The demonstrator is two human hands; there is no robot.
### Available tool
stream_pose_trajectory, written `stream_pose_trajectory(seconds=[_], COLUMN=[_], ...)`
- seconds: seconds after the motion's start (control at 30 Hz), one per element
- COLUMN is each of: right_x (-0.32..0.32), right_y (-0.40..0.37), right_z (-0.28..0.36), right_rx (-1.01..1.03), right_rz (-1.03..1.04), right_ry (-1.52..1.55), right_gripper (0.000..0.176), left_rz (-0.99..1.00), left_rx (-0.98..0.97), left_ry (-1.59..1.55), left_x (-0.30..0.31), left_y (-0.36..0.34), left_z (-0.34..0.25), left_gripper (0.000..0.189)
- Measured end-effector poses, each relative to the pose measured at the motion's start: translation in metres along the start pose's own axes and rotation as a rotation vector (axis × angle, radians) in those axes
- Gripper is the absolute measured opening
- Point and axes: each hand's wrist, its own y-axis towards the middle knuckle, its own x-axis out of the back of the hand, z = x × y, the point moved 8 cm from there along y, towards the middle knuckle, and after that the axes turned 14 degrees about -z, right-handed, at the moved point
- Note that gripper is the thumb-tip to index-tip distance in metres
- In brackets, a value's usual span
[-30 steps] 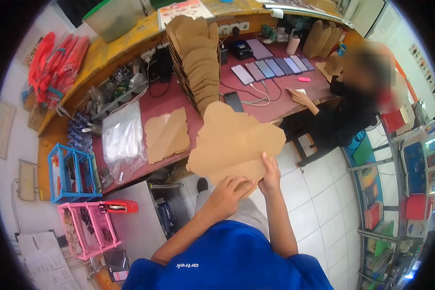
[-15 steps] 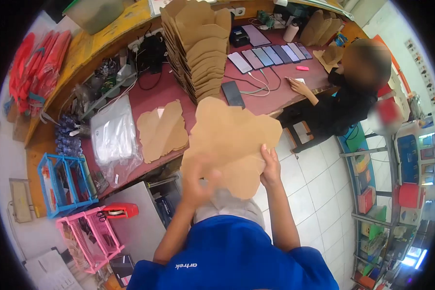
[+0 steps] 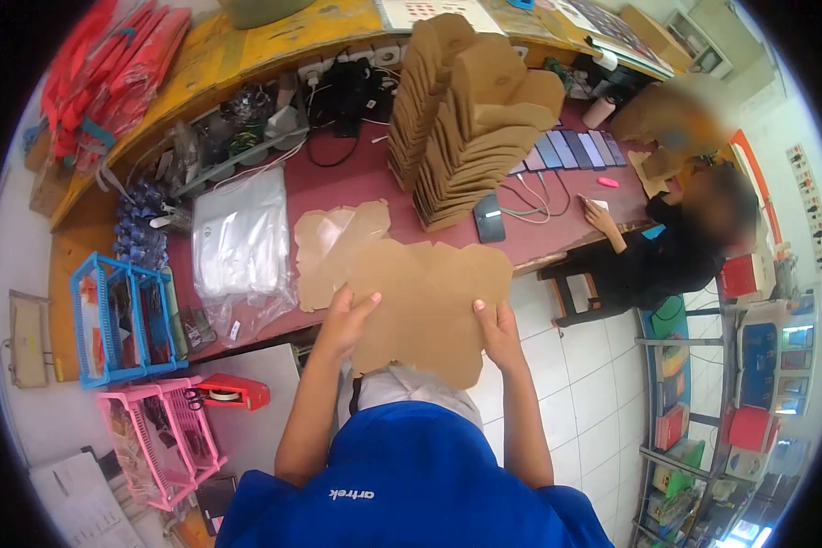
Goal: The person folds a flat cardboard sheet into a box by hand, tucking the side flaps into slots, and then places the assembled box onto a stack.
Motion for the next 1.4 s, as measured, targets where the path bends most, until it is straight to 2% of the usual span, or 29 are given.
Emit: stream_pose_trajectory(seconds=[0.03,0.13,0.27,0.37,0.43,0.47,0.57,0.63,0.67,0.73,0.77,0.83,0.87,0.93,0.97,1.03,1.07,1.1,1.13,1.17,1.2,1.27,1.33,1.37,1.4], right_x=[-0.006,-0.043,-0.063,-0.070,-0.079,-0.079,-0.083,-0.093,-0.097,-0.106,-0.110,-0.118,-0.122,-0.132,-0.141,-0.171,-0.178,-0.192,-0.205,-0.210,-0.215,-0.223,-0.227,-0.227,-0.226], right_y=[0.001,-0.005,0.006,0.011,0.011,0.014,0.019,0.022,0.024,0.028,0.032,0.037,0.037,0.034,0.028,-0.004,-0.007,-0.016,-0.023,-0.022,-0.022,-0.018,-0.011,-0.010,-0.003], right_z=[0.006,0.017,0.009,0.016,0.020,0.018,0.004,0.020,0.022,0.028,0.024,0.013,0.011,0.033,0.046,0.097,0.100,0.105,0.109,0.110,0.111,0.111,0.106,0.108,0.104], right_rx=[0.101,0.148,0.163,0.239,0.120,0.122,0.064,0.110,0.110,0.127,0.125,0.149,0.138,0.389,0.389,0.756,0.760,0.863,0.966,0.972,1.003,1.046,1.007,1.017,0.913], right_rz=[-0.037,0.036,-0.007,-0.085,-0.061,-0.068,-0.021,-0.016,-0.020,-0.011,-0.016,-0.008,-0.015,-0.105,-0.109,-0.086,-0.086,-0.016,0.058,0.068,0.092,0.119,0.182,0.186,0.182], right_ry=[-0.149,-0.334,-0.381,-0.306,-0.063,-0.066,-0.142,0.073,0.079,0.144,0.151,0.109,0.116,-0.103,-0.101,-0.371,-0.375,-0.393,-0.402,-0.386,-0.404,-0.407,-0.389,-0.384,-0.362], right_gripper=[0.036,0.033,0.033,0.037,0.045,0.045,0.051,0.048,0.048,0.042,0.042,0.034,0.034,0.026,0.026,0.034,0.034,0.041,0.047,0.047,0.050,0.053,0.049,0.049,0.047], left_rz=[-0.060,-0.084,-0.090,-0.095,-0.115,-0.108,-0.025,0.118,0.120,0.036,0.037,-0.094,-0.091,-0.148,-0.174,-0.223,-0.059,-0.062,0.006,0.072,0.061,0.031,0.010,-0.012,-0.032], left_rx=[0.005,0.035,-0.007,-0.003,0.105,0.108,0.145,0.248,0.248,0.125,0.126,-0.487,-0.478,-0.514,-0.538,-0.585,-0.247,-0.252,-0.135,-0.020,-0.063,-0.093,-0.116,-0.063,-0.010], left_ry=[-0.025,-0.110,-0.180,-0.201,-0.212,-0.213,-0.296,-0.260,-0.253,-0.190,-0.181,0.335,0.347,0.397,0.417,0.445,0.098,0.095,-0.181,-0.454,-0.418,-0.334,-0.259,-0.284,-0.309], left_x=[0.002,0.000,0.012,0.037,0.057,0.066,0.087,0.089,0.091,0.101,0.102,0.111,0.111,0.098,0.088,0.075,0.071,0.070,0.066,0.062,0.066,0.067,0.070,0.072,0.075], left_y=[0.002,0.006,0.015,0.021,0.027,0.031,0.040,0.036,0.037,0.044,0.051,0.055,0.050,0.030,0.021,0.009,0.017,0.017,0.018,0.017,0.017,0.013,0.013,0.016,0.018], left_z=[0.001,0.006,-0.011,-0.021,-0.022,-0.023,-0.025,-0.030,-0.032,-0.041,-0.042,-0.079,-0.081,-0.107,-0.122,-0.137,-0.110,-0.107,-0.099,-0.097,-0.101,-0.106,-0.110,-0.109,-0.108], left_gripper=[0.051,0.050,0.051,0.051,0.050,0.050,0.046,0.046,0.046,0.046,0.046,0.048,0.048,0.048,0.048,0.048,0.052,0.052,0.054,0.057,0.066,0.067,0.068,0.069,0.070])
